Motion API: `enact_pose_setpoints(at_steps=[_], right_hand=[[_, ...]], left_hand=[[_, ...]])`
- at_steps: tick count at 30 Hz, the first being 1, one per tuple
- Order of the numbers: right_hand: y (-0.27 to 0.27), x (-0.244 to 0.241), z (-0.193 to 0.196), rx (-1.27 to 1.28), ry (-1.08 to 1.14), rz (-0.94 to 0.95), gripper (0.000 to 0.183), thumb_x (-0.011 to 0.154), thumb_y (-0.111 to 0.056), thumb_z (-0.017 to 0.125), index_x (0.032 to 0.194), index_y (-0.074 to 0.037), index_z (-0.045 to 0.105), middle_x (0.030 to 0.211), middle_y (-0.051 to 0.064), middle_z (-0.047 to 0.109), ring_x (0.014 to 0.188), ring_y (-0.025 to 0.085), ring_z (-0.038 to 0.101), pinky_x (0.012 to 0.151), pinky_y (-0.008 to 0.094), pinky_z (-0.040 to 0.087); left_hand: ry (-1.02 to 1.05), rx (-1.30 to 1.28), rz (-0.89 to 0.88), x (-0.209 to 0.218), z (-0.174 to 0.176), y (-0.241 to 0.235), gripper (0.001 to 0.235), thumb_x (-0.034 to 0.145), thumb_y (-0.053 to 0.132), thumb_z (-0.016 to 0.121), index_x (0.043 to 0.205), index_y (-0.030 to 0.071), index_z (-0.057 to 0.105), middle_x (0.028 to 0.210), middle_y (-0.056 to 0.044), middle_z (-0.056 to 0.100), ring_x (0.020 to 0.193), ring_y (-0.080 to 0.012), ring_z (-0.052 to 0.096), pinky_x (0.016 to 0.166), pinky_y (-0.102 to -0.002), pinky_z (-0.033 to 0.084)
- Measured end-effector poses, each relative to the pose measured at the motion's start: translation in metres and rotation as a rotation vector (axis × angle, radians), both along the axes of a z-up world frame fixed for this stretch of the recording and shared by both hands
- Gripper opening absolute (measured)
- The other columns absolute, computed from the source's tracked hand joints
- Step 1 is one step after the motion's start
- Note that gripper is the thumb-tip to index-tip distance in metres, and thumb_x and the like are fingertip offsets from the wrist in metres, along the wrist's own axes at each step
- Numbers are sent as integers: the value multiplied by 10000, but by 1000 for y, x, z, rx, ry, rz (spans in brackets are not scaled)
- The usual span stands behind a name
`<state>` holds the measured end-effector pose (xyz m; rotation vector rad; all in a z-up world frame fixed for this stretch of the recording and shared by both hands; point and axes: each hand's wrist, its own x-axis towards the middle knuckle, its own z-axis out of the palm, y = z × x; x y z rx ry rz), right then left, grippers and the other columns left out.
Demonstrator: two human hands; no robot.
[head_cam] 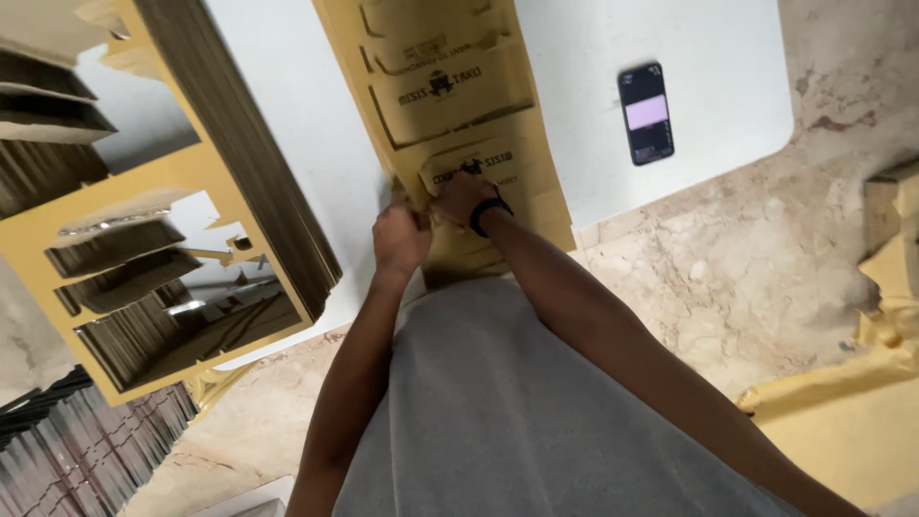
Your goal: Folding cardboard sheets into packaging inserts and stacking them on a table.
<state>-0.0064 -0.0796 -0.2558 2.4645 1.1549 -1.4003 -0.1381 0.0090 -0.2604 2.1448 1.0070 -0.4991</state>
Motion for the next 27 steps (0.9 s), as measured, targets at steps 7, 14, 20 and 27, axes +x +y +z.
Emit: enact_pose_setpoints(at_steps=[7, 14, 20, 27], right_hand=[[-15, 9, 38, 44, 316, -288, 305, 893, -315, 599, 656, -178, 734, 581, 17, 685, 533, 190, 701, 510, 348, 557], [-17, -1, 39, 126, 137, -17, 282, 850, -271, 663, 604, -133, 681, 603, 60, 684, 639, 256, 723, 660, 381, 581], [-27, -3, -21, 168, 87, -36, 235, 777, -298, 693, 625, -122, 721, 656, 81, 712, 754, 315, 761, 717, 464, 595], [-16, 5, 124, 54, 287, -255, 345, 883, -264, 600, 814, 30, 768, 799, 180, 764, 948, 417, 748, 891, 495, 577]], left_hand=[[-15, -122, 104, -43, -15, -8, 386, 889, 340, 652, 1161, 101, 518, 941, -172, 729, 926, -421, 731, 778, -570, 589], [94, -88, 42, -5, 61, -27, 526, 849, 304, 697, 1215, -13, 491, 1000, -285, 688, 994, -518, 701, 807, -608, 586], [124, -62, -51, 8, 94, -29, 647, 858, 424, 716, 1275, -42, 552, 1088, -274, 700, 1103, -473, 685, 941, -593, 568], [-25, -315, 347, -10, -38, -20, 604, 995, 517, 516, 1307, 4, 453, 1074, -271, 698, 1076, -473, 684, 904, -591, 561]])
